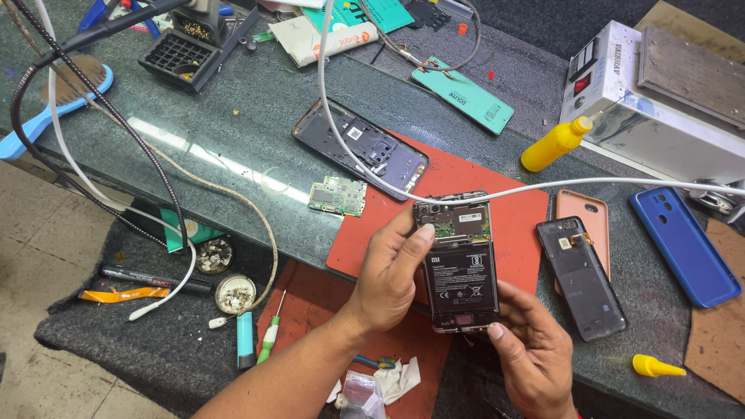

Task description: The person uses a screwdriver to remove screws from the internal components of a mobile phone and then detaches the battery and screen assembly.

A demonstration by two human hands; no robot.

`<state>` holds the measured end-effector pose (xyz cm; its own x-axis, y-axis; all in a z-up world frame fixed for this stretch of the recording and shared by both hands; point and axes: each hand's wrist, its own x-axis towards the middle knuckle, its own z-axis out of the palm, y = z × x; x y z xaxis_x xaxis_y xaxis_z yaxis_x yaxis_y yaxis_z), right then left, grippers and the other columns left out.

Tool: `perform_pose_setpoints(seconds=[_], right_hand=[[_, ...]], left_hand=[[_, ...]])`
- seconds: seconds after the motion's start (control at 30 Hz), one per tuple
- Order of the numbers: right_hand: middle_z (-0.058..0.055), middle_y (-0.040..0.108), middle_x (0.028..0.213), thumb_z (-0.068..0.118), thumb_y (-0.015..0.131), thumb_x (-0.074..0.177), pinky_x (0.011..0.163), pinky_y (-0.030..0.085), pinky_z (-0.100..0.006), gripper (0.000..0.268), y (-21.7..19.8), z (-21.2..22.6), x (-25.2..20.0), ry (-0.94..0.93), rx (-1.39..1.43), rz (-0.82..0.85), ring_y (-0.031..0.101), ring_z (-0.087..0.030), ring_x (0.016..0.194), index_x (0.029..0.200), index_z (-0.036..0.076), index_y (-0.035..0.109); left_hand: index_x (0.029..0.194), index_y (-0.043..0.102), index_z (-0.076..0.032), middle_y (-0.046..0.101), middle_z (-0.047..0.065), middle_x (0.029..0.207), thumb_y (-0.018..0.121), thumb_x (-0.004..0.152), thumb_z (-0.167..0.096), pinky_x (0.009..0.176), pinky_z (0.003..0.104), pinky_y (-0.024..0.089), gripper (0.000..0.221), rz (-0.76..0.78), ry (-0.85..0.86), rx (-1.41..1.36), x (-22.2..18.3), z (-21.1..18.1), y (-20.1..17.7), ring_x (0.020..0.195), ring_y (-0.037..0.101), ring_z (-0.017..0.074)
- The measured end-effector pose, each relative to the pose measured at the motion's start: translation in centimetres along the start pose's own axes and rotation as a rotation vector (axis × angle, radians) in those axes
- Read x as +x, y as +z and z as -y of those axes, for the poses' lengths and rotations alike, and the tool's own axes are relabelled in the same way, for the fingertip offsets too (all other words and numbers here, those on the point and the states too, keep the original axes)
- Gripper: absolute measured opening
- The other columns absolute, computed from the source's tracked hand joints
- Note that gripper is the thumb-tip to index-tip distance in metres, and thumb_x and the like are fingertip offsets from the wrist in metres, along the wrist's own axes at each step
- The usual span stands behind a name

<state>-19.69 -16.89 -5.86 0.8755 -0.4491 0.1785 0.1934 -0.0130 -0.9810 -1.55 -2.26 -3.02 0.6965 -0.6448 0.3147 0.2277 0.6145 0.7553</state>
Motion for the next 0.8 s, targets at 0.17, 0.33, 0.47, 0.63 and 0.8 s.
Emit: perform_pose_setpoints(seconds=[0.17, 0.33, 0.47, 0.63, 0.8], right_hand=[[-0.032, 0.067, 0.125, -0.008, 0.053, 0.096, 0.099, 0.057, -0.044, 0.052, -0.81, -0.13, 0.15, 0.002, 0.116, 0.035, 0.069, -0.032, 0.116, 0.146, -0.018, 0.043], [-0.031, 0.066, 0.127, -0.008, 0.053, 0.095, 0.100, 0.056, -0.044, 0.053, -0.86, -0.12, 0.27, 0.013, 0.181, 0.044, 0.067, -0.032, 0.117, 0.145, -0.019, 0.042], [-0.029, 0.068, 0.125, -0.007, 0.054, 0.095, 0.099, 0.055, -0.041, 0.051, -0.66, 0.21, 0.11, 0.029, 0.077, 0.048, 0.068, -0.029, 0.115, 0.144, -0.018, 0.045], [-0.028, 0.068, 0.125, -0.007, 0.055, 0.096, 0.100, 0.055, -0.040, 0.051, -0.49, 0.22, 0.15, 0.014, 0.067, 0.064, 0.068, -0.028, 0.115, 0.144, -0.018, 0.046], [-0.028, 0.067, 0.127, -0.007, 0.054, 0.095, 0.099, 0.055, -0.040, 0.050, -0.61, 0.12, -0.09, 0.029, 0.076, 0.056, 0.067, -0.028, 0.116, 0.143, -0.018, 0.046]], left_hand=[[0.130, 0.061, 0.002, 0.070, 0.006, 0.116, 0.045, 0.113, -0.023, 0.099, 0.028, 0.053, 0.034, 0.024, 0.012, 0.056, -0.03, -0.13, 0.03, 0.108, 0.064, 0.0099], [0.126, 0.063, 0.002, 0.070, 0.005, 0.113, 0.048, 0.112, -0.024, 0.098, 0.027, 0.052, 0.034, -0.010, 0.001, 0.044, -0.20, -0.06, -0.10, 0.107, 0.064, 0.0089], [0.118, 0.068, 0.002, 0.072, 0.004, 0.105, 0.047, 0.114, -0.026, 0.092, 0.026, 0.051, 0.035, -0.049, -0.009, -0.045, -0.09, 0.01, -0.43, 0.099, 0.064, 0.0078], [0.115, 0.069, 0.003, 0.072, 0.005, 0.104, 0.048, 0.116, -0.025, 0.091, 0.026, 0.050, 0.035, -0.063, 0.041, 0.000, -0.20, 0.16, -0.61, 0.098, 0.062, 0.0071], [0.121, 0.067, 0.002, 0.073, 0.005, 0.106, 0.059, 0.107, -0.016, 0.086, 0.028, 0.055, 0.025, -0.050, -0.016, -0.017, -0.68, -0.04, 0.08, 0.096, 0.066, 0.0089]])
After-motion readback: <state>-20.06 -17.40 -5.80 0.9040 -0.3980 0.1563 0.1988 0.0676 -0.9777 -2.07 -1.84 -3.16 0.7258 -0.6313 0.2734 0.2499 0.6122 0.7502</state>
